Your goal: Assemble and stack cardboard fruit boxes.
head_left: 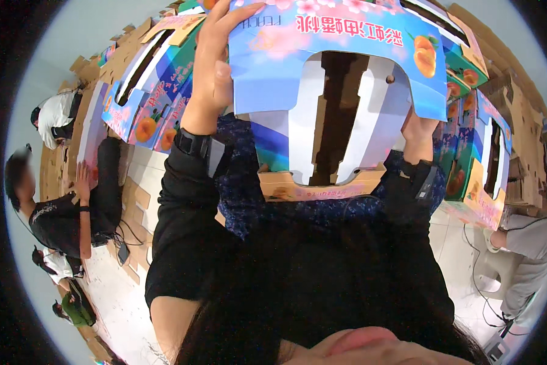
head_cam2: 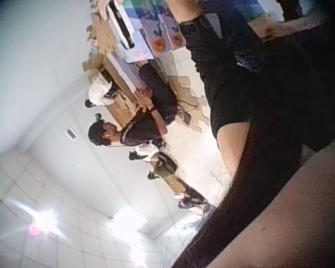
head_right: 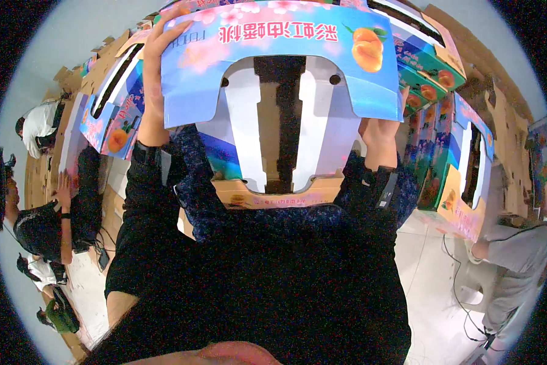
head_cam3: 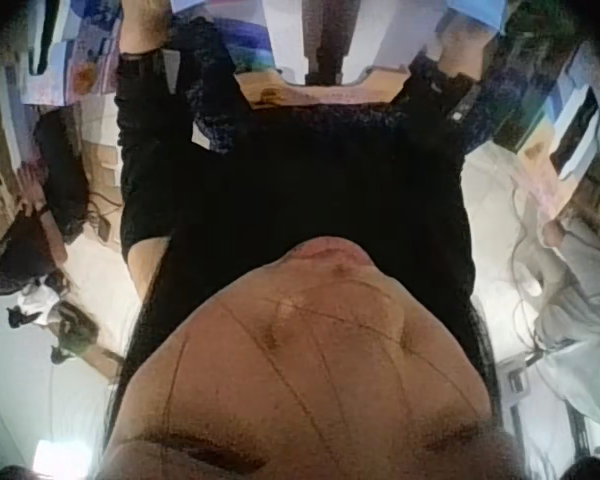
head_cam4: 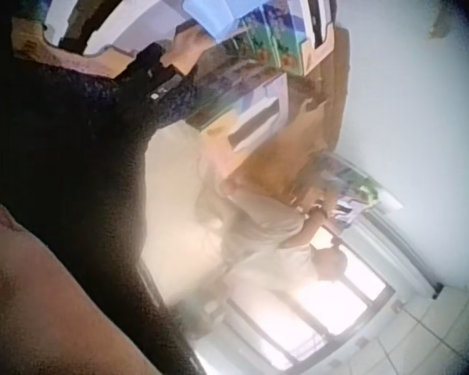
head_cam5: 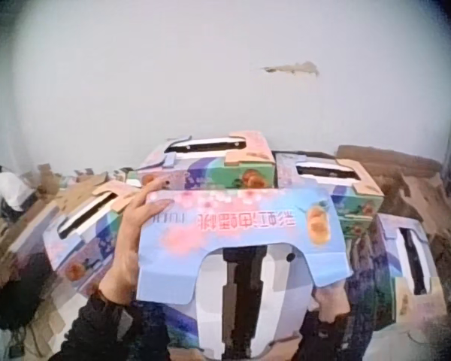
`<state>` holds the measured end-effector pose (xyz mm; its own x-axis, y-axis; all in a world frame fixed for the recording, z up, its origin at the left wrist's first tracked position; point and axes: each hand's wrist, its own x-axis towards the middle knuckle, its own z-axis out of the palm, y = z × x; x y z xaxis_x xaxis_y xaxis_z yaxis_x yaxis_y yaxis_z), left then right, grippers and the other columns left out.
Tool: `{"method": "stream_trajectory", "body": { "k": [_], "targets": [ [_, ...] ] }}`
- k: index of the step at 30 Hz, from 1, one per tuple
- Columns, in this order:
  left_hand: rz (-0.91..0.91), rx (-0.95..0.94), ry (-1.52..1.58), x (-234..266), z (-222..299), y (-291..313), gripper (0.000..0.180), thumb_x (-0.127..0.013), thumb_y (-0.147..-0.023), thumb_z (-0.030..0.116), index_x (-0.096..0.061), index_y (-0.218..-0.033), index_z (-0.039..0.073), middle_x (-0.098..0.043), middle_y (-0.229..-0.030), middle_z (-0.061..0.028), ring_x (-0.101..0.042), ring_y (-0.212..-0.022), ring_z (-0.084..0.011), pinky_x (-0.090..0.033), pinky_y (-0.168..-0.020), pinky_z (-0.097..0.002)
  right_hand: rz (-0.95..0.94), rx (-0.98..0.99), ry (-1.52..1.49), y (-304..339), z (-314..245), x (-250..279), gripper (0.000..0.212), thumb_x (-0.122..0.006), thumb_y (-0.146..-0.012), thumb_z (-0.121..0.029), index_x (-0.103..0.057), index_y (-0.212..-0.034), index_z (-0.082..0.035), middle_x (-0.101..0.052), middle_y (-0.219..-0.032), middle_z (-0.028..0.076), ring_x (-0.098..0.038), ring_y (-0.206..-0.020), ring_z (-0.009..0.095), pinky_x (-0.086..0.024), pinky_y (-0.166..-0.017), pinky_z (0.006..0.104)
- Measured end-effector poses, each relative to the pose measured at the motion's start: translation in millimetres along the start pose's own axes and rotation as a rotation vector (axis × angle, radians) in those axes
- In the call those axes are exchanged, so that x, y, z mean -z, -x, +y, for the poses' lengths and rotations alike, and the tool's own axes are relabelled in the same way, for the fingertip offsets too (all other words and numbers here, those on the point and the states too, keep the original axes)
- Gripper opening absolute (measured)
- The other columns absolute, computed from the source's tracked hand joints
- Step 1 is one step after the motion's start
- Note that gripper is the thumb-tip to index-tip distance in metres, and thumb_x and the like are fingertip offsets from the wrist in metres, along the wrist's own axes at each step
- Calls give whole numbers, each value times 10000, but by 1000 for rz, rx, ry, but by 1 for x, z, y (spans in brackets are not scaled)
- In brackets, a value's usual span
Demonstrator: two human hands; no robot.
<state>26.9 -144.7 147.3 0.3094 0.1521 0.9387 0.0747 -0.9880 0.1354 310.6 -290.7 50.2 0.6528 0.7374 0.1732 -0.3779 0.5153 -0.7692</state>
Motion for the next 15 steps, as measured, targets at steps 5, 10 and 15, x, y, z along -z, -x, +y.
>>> {"method": "stream_trajectory", "body": {
  "k": [5,10,15],
  "targets": [
    [-115,-75,-149,18,-19,1,838,-248,-828,731,-586,-1092,11,-558,-1185,-237,-564,-1087,-344,-425,-933,-416,50,-61,-121,3,-9,-22,632,-291,-946,-560,-402,-1354,-91,-460,-1349,93,-446,-1229,242,-353,-1021,371],
    [-75,-163,47,17,-23,-1,940,-189,-800,783,-576,-1153,3,-566,-1181,-229,-568,-1067,-355,-415,-932,-413,-55,-31,69,4,6,-19,612,-378,-942,-522,-392,-1361,-76,-463,-1337,81,-435,-1227,210,-353,-1014,353],
    [-133,-45,-28,25,-16,7,911,-271,-785,763,-572,-1177,-2,-534,-1231,-238,-523,-1130,-357,-370,-979,-428,-163,3,249,-3,27,-5,624,-423,-928,-519,-386,-1362,-71,-461,-1336,73,-440,-1222,204,-351,-1021,355]
  ]
}}
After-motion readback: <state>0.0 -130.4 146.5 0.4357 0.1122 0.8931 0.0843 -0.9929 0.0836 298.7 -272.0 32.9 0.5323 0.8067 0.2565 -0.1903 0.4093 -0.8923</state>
